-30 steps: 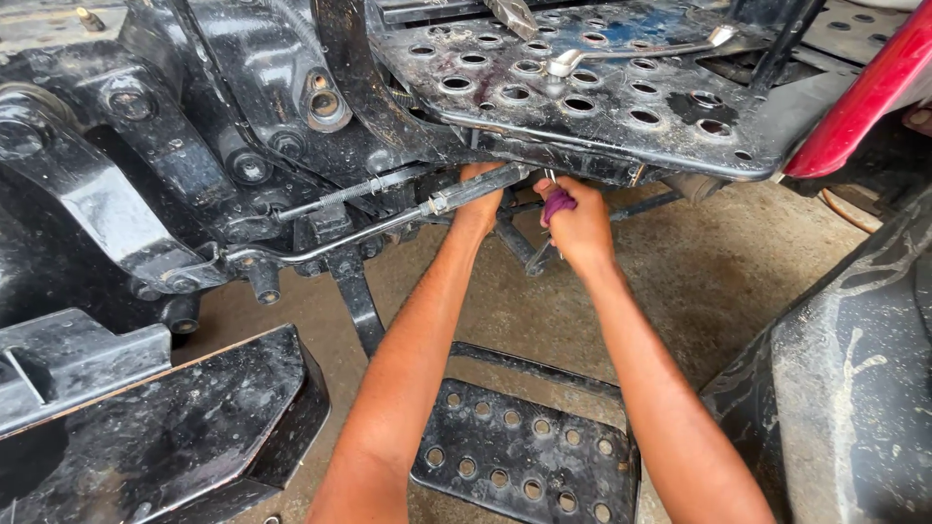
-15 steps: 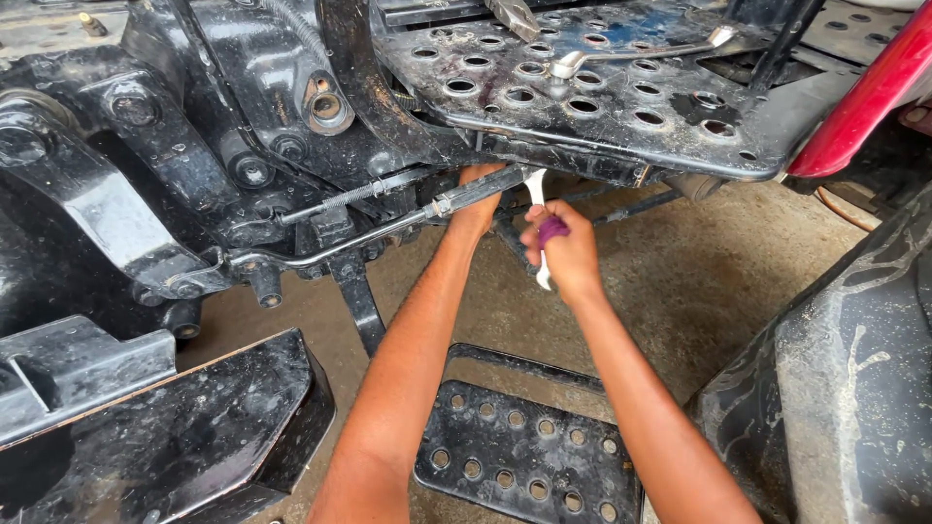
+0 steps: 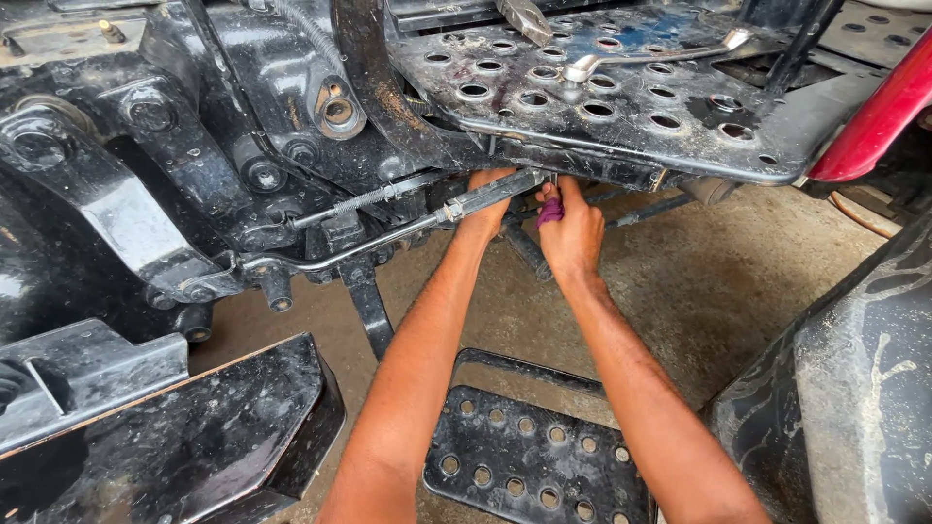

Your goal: Repairing or adjusting components on the side of a red tractor using various hand tools including wrenches and pliers.

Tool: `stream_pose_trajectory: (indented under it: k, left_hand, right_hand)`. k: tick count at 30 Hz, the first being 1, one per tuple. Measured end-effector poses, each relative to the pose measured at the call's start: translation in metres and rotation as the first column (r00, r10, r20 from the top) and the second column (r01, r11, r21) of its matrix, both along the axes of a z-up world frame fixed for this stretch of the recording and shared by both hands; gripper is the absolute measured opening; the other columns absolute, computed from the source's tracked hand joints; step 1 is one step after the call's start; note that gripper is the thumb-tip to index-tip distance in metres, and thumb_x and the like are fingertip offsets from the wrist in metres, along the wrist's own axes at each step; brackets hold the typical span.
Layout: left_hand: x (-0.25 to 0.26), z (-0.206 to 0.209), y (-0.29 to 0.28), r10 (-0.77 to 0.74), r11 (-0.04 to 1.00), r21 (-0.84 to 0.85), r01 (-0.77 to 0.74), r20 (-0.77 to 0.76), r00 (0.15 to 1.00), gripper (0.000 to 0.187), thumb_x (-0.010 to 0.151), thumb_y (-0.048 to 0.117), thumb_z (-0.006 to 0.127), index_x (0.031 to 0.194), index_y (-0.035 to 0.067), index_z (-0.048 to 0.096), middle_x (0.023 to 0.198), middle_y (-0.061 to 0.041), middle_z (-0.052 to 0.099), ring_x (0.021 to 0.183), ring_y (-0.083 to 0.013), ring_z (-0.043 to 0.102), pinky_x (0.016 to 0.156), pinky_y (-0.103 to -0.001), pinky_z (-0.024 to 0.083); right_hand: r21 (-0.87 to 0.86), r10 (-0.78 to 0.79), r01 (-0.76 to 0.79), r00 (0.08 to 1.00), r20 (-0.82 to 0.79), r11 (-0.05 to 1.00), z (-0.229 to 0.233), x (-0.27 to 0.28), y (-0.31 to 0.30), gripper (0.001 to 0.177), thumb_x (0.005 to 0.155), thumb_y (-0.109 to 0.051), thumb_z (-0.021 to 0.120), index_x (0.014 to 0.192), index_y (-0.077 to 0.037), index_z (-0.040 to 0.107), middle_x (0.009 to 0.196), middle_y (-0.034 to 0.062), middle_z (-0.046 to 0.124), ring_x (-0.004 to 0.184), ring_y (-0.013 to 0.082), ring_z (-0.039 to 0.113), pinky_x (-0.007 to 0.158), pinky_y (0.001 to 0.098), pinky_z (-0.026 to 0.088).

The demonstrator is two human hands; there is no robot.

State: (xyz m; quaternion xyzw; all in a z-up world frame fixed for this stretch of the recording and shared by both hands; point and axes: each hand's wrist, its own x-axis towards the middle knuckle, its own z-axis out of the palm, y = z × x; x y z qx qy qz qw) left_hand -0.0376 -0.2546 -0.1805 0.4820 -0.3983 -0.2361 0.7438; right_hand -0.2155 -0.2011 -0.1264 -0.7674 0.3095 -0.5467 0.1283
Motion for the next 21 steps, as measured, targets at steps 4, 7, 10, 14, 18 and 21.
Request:
stream_pose_trajectory:
  k: [4,7,10,14,18,21]
  left_hand:
    - [0.008,-0.008,-0.007,0.054,0.999,-0.01,-0.053,0.219,0.974,0.023,0.092,0.018,0.066,0.102,-0.002,0.071,0.11,-0.011,0.073,0.1,-0.019,0.066,0.09,-0.033,0.049]
    - [0.011,-0.013,-0.012,0.112,0.993,-0.013,-0.115,0.362,0.925,0.023,0.094,0.017,0.063,0.102,-0.003,0.072,0.111,-0.011,0.073,0.101,-0.0187,0.067,0.09,-0.034,0.049]
    - [0.009,-0.009,-0.009,0.06,0.996,-0.08,-0.047,0.179,0.982,0.022,0.09,0.014,0.067,0.102,-0.004,0.07,0.11,-0.014,0.072,0.1,-0.0219,0.065,0.09,-0.036,0.049]
    - [-0.002,-0.001,0.004,0.103,0.995,-0.036,-0.097,0.332,0.938,0.023,0.095,0.016,0.063,0.098,-0.005,0.071,0.103,-0.014,0.071,0.095,-0.0225,0.065,0.086,-0.037,0.05]
    - [0.001,0.0,0.003,0.129,0.987,0.028,-0.159,0.454,0.881,0.024,0.096,0.016,0.06,0.094,-0.003,0.074,0.103,-0.01,0.072,0.094,-0.0187,0.067,0.085,-0.036,0.052]
    - [-0.016,0.02,0.024,0.044,0.999,0.003,-0.045,0.209,0.977,0.023,0.096,0.017,0.062,0.1,-0.005,0.069,0.098,-0.015,0.07,0.09,-0.0231,0.065,0.085,-0.038,0.052]
  right_hand:
    - [0.018,0.025,-0.025,1.0,-0.008,1.0,0.003,-0.003,-0.002,0.019,0.106,-0.024,0.058,0.108,-0.009,0.069,0.086,0.0101,0.077,0.08,0.0347,0.075,0.067,0.0471,0.056]
    - [0.05,0.033,-0.031,0.999,-0.034,0.998,0.007,-0.005,-0.001,0.02,0.104,-0.026,0.06,0.107,-0.01,0.071,0.081,0.0107,0.076,0.077,0.0336,0.075,0.067,0.0467,0.055]
    - [0.065,0.044,-0.043,0.999,-0.014,0.997,0.003,0.003,-0.003,0.02,0.104,-0.023,0.059,0.108,-0.008,0.071,0.08,0.0131,0.075,0.076,0.0338,0.075,0.066,0.0464,0.055]
    - [0.147,0.129,-0.139,0.989,0.078,0.979,0.0,0.01,-0.003,0.019,0.104,-0.02,0.056,0.106,-0.008,0.069,0.082,0.0129,0.076,0.074,0.0293,0.077,0.064,0.0425,0.058]
    - [0.074,0.105,-0.11,0.993,0.058,0.991,0.003,0.012,-0.003,0.019,0.103,-0.019,0.057,0.11,-0.007,0.069,0.081,0.0173,0.074,0.073,0.0338,0.075,0.063,0.0458,0.054]
    - [0.1,0.105,-0.109,0.993,0.049,0.989,0.003,0.012,-0.003,0.019,0.105,-0.02,0.056,0.107,-0.006,0.069,0.08,0.0175,0.074,0.075,0.0349,0.075,0.066,0.0463,0.054]
